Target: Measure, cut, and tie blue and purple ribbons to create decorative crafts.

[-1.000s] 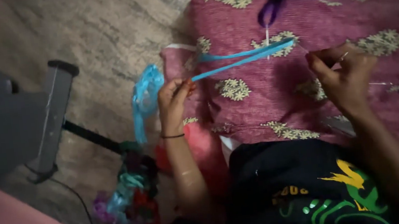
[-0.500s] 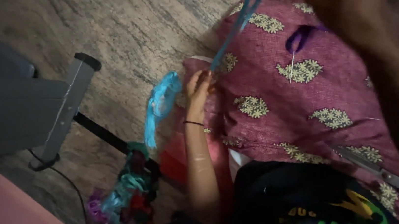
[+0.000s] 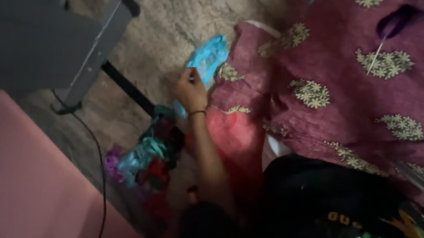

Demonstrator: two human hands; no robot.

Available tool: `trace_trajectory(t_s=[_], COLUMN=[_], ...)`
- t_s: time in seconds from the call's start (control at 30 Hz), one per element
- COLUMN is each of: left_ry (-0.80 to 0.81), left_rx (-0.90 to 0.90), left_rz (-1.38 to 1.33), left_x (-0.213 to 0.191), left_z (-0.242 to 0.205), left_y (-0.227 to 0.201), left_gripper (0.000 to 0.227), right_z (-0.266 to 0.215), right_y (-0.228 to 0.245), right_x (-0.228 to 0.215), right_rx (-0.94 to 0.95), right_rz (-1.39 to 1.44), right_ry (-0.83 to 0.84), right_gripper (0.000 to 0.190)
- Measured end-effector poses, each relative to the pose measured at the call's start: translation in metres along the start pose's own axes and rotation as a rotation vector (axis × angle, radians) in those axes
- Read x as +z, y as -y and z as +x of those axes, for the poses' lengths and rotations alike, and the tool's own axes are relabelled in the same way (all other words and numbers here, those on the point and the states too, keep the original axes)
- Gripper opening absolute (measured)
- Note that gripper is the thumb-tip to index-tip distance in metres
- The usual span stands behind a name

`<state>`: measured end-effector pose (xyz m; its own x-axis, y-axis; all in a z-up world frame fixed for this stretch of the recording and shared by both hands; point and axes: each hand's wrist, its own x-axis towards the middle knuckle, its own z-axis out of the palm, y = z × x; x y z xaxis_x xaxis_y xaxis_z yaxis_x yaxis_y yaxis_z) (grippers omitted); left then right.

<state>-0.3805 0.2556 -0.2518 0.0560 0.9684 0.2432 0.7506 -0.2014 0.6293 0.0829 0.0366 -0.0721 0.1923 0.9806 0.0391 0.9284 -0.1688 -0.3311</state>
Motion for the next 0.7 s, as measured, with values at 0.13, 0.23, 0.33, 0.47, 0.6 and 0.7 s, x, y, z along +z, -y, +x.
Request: trace_trajectory(t_s=[0.13, 0.23, 0.33, 0.47, 0.6, 0.7], left_ry=[0.020, 0.086, 0.065, 0.086, 0.149, 0.216], left_rx=[-0.099, -0.138, -0.007, 0.104, 0.156, 0.161], left_rz=[0.094, 0.216, 0.275, 0.277, 0.410, 0.413], left_x=[-0.024, -0.032, -0.019, -0.024, -0.024, -0.015], left_z=[0.019, 0.030, 0.035, 0.046, 0.048, 0.062], left_y=[0.003, 0.003, 0.027, 0.006, -0.015, 0.003], left_gripper=[0.013, 0.013, 0.014, 0.017, 0.016, 0.015], right_z=[-0.013, -0.024, -0.041, -0.056, -0.078, -0.095], right_y=[0.047, 0.097, 0.115, 0.121, 0.103, 0.089], right_x=[0.018, 0.029, 0.030, 0.025, 0.030, 0.042], right_rx=[0.061, 0.094, -0.100, 0.120, 0.123, -0.055], right_rz=[-0.067, -0.101, 0.197, 0.104, 0.074, 0.083], right_ry=[0.126, 0.192, -0.002, 0.135, 0.142, -0.051], right_gripper=[0.020, 0.022, 0.021, 0.023, 0.027, 0.026])
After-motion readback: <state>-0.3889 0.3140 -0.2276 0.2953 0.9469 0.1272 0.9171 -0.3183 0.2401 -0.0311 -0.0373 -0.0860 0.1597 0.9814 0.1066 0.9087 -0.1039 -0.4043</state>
